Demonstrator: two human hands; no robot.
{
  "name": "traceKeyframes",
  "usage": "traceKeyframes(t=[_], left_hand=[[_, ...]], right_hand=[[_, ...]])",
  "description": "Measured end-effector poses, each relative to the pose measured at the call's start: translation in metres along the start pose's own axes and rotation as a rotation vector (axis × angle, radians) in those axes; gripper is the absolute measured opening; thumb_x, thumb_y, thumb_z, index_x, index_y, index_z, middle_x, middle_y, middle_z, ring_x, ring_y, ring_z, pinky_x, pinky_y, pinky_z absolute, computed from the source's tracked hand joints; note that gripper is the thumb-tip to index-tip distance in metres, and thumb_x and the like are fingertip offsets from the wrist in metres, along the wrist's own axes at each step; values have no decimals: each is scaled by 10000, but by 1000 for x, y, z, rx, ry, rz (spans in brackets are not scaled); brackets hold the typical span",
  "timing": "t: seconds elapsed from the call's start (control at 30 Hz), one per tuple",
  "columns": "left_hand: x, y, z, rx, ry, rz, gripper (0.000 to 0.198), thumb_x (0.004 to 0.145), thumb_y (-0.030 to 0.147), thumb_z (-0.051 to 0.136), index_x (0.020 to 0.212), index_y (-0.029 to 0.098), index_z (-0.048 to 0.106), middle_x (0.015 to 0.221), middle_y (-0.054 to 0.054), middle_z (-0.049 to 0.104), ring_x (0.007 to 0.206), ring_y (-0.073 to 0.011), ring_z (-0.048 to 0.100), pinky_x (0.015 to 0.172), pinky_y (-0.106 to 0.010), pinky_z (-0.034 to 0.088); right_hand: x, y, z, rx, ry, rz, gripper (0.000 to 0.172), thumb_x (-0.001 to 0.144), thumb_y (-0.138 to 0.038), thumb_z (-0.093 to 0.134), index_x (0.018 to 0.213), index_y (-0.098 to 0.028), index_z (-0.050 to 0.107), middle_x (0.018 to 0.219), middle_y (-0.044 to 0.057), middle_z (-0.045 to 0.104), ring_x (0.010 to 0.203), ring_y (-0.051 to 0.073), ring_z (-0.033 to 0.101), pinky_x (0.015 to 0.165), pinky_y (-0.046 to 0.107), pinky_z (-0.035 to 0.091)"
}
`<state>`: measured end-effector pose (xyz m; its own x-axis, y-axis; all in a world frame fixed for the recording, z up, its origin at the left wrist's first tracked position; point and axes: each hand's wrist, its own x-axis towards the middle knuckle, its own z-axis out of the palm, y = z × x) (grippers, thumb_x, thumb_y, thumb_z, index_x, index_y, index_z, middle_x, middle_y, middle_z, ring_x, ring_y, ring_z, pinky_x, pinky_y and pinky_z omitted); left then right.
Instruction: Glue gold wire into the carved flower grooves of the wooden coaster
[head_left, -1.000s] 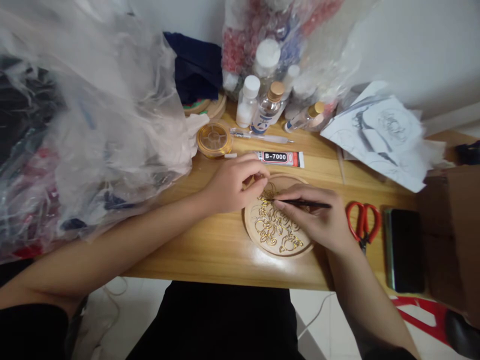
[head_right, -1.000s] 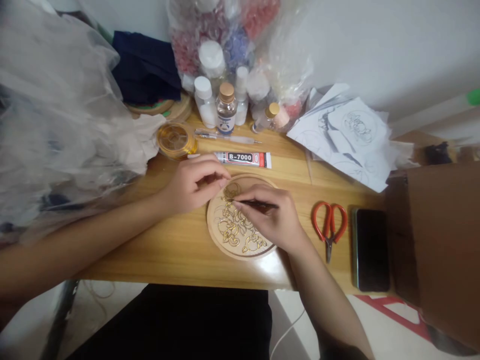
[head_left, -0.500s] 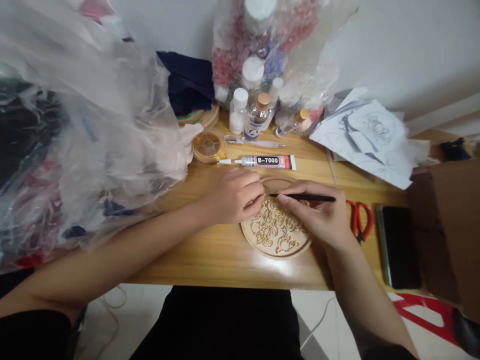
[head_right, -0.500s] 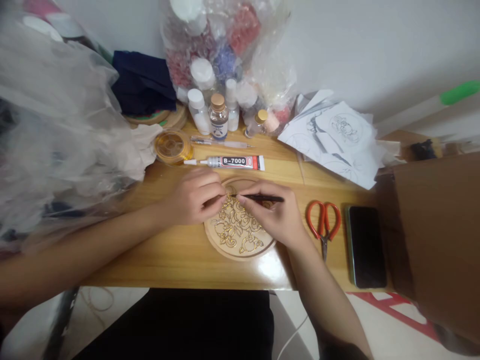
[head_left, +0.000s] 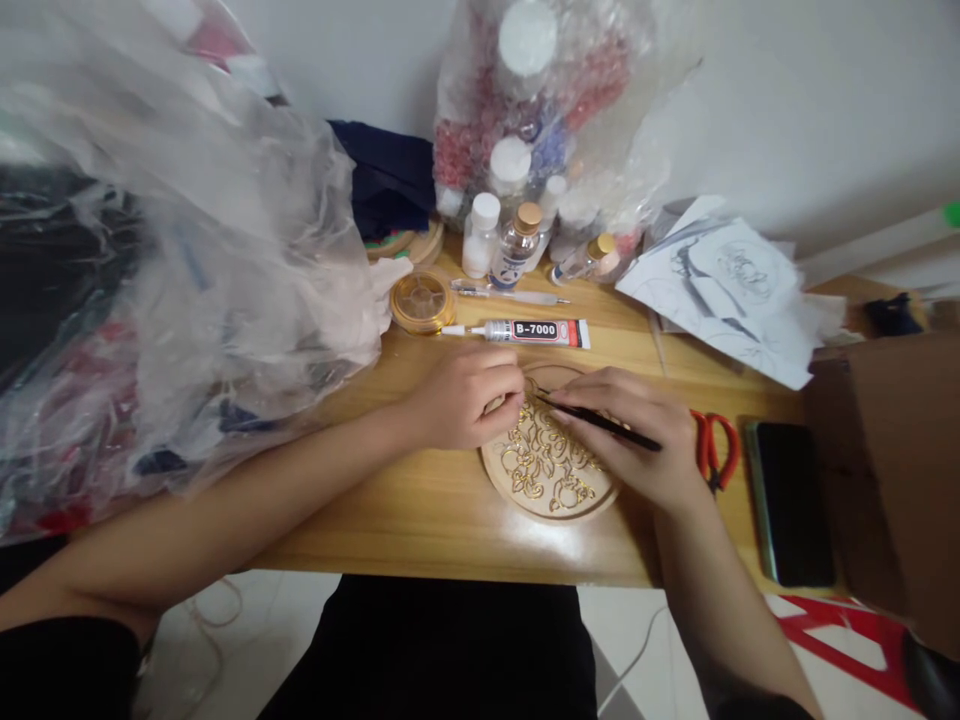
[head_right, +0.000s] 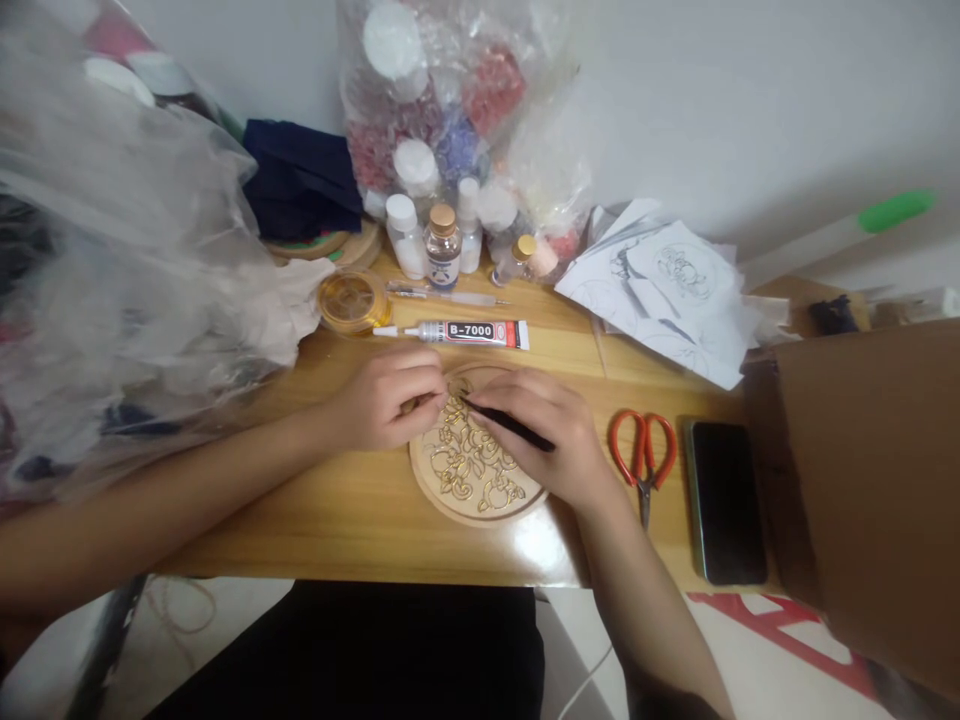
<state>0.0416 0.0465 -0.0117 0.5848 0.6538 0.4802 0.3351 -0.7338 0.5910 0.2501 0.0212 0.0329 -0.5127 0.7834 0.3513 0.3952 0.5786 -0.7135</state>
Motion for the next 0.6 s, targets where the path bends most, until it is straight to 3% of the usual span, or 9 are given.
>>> traceKeyframes(t=[0.23, 0.6], left_hand=[[1, 0, -3, -95, -86, 9, 220, 863, 198, 418, 665, 170, 509, 661, -11, 484, 627, -128, 445, 593, -272, 356], [1, 0, -6, -234, -112, -53, 221, 885, 184, 400, 682, 167, 485, 671, 0, 469, 636, -114, 441, 591, -247, 358]], right_hand=[[1, 4, -7, 113, -46, 27, 278, 774, -108, 659, 1014, -246, 687, 895, 31, 711, 836, 164, 648, 732, 332, 537], [0, 4, -9, 146, -38, 30, 282, 757, -87, 675, 993, -239, 699, 849, 22, 723, 763, 137, 642, 673, 292, 531]])
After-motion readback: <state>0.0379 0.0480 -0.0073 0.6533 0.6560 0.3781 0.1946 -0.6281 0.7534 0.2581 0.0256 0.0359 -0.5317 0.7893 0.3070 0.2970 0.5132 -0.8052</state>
